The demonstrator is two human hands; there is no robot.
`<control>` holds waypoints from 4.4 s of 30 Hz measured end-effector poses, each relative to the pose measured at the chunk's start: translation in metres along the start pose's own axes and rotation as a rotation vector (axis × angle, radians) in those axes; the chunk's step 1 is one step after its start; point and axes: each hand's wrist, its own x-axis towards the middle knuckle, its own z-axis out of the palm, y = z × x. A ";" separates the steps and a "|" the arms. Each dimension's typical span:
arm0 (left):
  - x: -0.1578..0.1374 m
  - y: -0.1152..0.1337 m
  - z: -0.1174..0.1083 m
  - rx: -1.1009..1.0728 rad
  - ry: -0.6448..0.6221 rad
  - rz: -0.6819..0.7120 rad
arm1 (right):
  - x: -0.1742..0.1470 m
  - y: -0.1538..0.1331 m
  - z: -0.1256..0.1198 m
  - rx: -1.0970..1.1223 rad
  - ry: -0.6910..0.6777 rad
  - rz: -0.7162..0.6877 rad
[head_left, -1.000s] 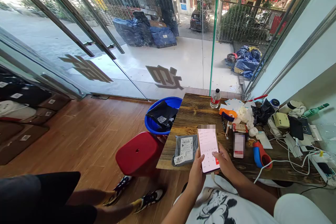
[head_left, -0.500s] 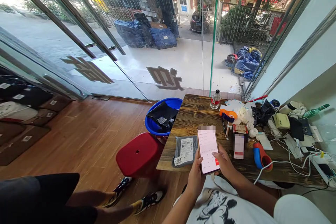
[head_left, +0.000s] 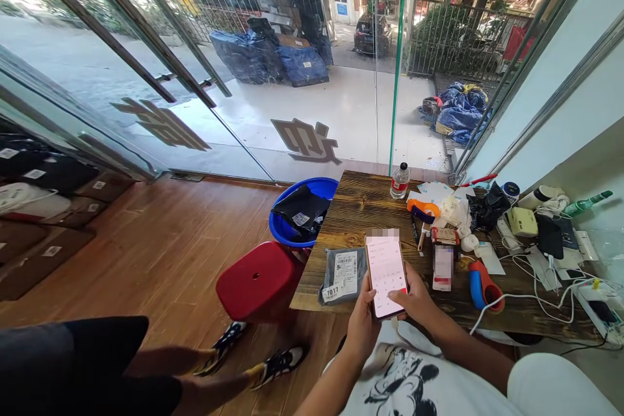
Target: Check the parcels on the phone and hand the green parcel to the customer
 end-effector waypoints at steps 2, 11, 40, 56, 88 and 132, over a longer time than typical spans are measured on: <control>0.000 0.001 0.002 0.005 -0.010 0.009 | 0.000 -0.001 -0.002 -0.005 -0.029 -0.020; -0.004 0.003 0.002 0.005 -0.022 0.030 | -0.003 -0.009 -0.008 -0.031 -0.206 -0.035; -0.003 -0.003 -0.012 0.007 -0.072 0.002 | -0.002 -0.005 0.007 0.137 -0.017 0.057; -0.012 0.003 -0.009 0.003 -0.111 -0.021 | 0.010 -0.031 0.013 0.163 0.037 0.020; -0.029 0.016 0.006 0.001 -0.086 0.021 | 0.003 -0.058 -0.006 -0.031 -0.209 -0.092; -0.057 0.022 0.026 -0.081 -0.016 -0.066 | -0.033 -0.066 0.028 0.127 0.092 0.015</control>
